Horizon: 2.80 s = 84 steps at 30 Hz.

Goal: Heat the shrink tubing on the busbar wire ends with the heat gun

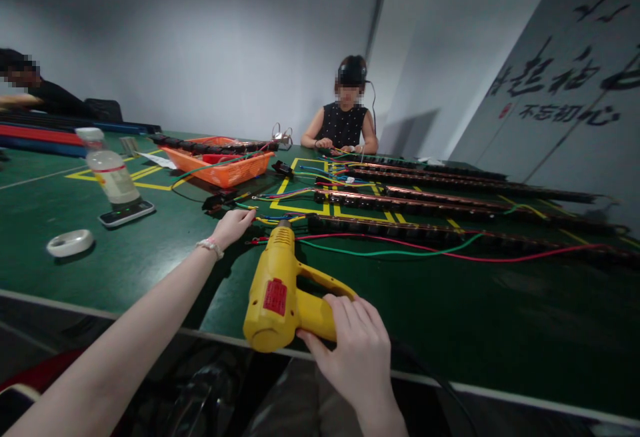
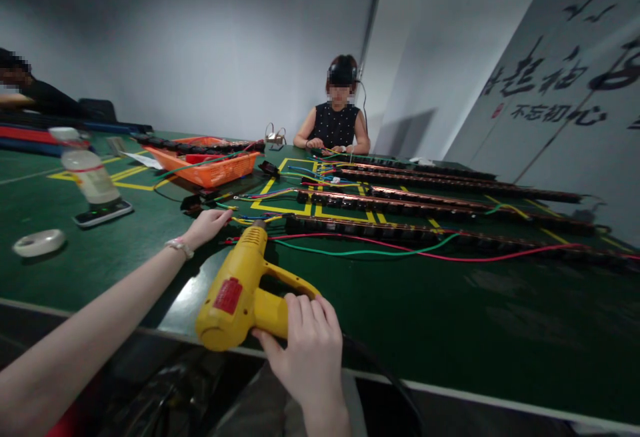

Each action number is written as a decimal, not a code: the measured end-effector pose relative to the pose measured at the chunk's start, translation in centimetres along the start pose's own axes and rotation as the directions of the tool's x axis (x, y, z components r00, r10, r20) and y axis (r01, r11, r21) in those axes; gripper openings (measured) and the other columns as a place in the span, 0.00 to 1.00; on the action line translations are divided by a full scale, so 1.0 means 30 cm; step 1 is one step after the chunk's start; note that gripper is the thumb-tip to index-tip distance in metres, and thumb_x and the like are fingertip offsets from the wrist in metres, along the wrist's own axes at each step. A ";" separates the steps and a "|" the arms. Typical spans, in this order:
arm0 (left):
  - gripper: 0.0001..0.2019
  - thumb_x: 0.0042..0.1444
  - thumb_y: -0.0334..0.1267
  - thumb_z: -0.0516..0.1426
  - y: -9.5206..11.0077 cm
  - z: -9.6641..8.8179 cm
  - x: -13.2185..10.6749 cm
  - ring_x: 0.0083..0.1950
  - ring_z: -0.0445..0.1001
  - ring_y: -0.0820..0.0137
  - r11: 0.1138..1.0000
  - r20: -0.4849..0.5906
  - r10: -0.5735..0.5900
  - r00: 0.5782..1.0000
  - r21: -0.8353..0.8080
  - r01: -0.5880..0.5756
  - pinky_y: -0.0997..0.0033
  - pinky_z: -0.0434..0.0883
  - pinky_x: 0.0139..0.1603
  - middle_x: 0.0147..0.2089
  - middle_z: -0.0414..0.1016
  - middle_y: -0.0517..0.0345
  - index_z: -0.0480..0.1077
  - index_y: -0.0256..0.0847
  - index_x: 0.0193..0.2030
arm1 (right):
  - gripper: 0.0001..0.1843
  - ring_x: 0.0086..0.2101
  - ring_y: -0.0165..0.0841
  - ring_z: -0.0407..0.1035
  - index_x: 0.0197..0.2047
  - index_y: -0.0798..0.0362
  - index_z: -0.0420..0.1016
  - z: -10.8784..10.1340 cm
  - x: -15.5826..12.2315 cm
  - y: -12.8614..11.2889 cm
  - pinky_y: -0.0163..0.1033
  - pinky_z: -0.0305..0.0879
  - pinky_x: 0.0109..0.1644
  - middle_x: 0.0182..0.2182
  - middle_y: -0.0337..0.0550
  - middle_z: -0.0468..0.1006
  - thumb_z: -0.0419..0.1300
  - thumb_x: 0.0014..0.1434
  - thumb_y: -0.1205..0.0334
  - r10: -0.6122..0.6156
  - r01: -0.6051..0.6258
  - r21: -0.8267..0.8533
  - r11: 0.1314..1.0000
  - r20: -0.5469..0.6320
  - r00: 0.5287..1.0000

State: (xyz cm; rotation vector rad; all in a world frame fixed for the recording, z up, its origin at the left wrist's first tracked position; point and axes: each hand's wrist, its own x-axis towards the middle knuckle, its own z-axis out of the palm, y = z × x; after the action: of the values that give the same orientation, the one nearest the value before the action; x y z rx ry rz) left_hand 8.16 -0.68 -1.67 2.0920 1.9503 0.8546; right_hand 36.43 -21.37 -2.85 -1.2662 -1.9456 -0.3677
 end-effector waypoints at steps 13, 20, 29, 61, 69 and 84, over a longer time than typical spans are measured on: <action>0.27 0.58 0.56 0.41 0.016 -0.005 -0.005 0.29 0.67 0.68 1.000 0.030 -0.014 0.999 0.003 0.014 0.72 0.56 0.29 0.25 0.71 0.55 0.66 0.39 0.22 | 0.23 0.36 0.35 0.70 0.42 0.57 0.70 -0.056 -0.022 0.108 0.43 0.57 0.51 0.34 0.44 0.77 0.58 0.57 0.44 -0.027 0.017 -0.225 0.974 -0.039 0.999; 0.28 0.58 0.58 0.40 0.015 0.000 -0.002 0.29 0.68 0.67 0.999 0.057 -0.045 0.997 0.014 0.044 0.73 0.55 0.28 0.28 0.74 0.54 0.69 0.40 0.24 | 0.24 0.36 0.37 0.69 0.42 0.58 0.69 -0.045 -0.028 0.099 0.44 0.59 0.47 0.34 0.45 0.76 0.56 0.56 0.44 -0.009 -0.012 -0.269 0.963 -0.075 0.997; 0.28 0.58 0.57 0.40 0.013 0.008 0.000 0.31 0.70 0.66 0.999 0.052 -0.040 0.998 0.015 0.040 0.73 0.56 0.29 0.29 0.74 0.53 0.69 0.41 0.24 | 0.24 0.35 0.39 0.67 0.43 0.60 0.69 -0.009 -0.030 0.013 0.46 0.59 0.45 0.33 0.48 0.74 0.55 0.58 0.45 0.025 -0.044 -0.251 0.967 -0.076 0.997; 0.29 0.59 0.57 0.40 -0.007 0.010 0.000 0.30 0.68 0.67 0.999 0.033 0.001 0.999 -0.039 0.000 0.72 0.56 0.29 0.25 0.72 0.54 0.70 0.37 0.25 | 0.32 0.32 0.36 0.64 0.40 0.57 0.69 0.088 0.011 -0.110 0.44 0.57 0.43 0.29 0.43 0.71 0.46 0.59 0.34 -0.007 0.010 0.045 0.999 -0.070 0.998; 0.29 0.58 0.58 0.40 -0.006 0.013 -0.003 0.31 0.68 0.66 1.000 0.030 -0.001 1.000 -0.030 0.002 0.72 0.55 0.29 0.27 0.72 0.53 0.70 0.38 0.25 | 0.28 0.36 0.38 0.67 0.43 0.57 0.69 0.027 -0.027 -0.003 0.46 0.56 0.47 0.33 0.46 0.75 0.52 0.59 0.38 0.003 -0.010 -0.091 0.996 -0.083 0.997; 0.29 0.58 0.58 0.40 0.009 0.010 0.000 0.30 0.70 0.65 1.000 0.057 -0.012 0.998 -0.020 0.013 0.72 0.56 0.28 0.28 0.74 0.52 0.70 0.40 0.23 | 0.24 0.34 0.37 0.66 0.43 0.58 0.68 -0.019 -0.032 0.060 0.45 0.57 0.45 0.32 0.46 0.74 0.55 0.59 0.43 0.028 -0.045 -0.236 0.971 -0.074 0.997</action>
State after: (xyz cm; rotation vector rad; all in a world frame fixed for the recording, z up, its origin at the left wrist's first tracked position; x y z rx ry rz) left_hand 8.53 -0.65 -1.80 2.0674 1.9159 0.7999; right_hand 38.45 -21.49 -3.48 -1.4183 -1.8576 -0.6333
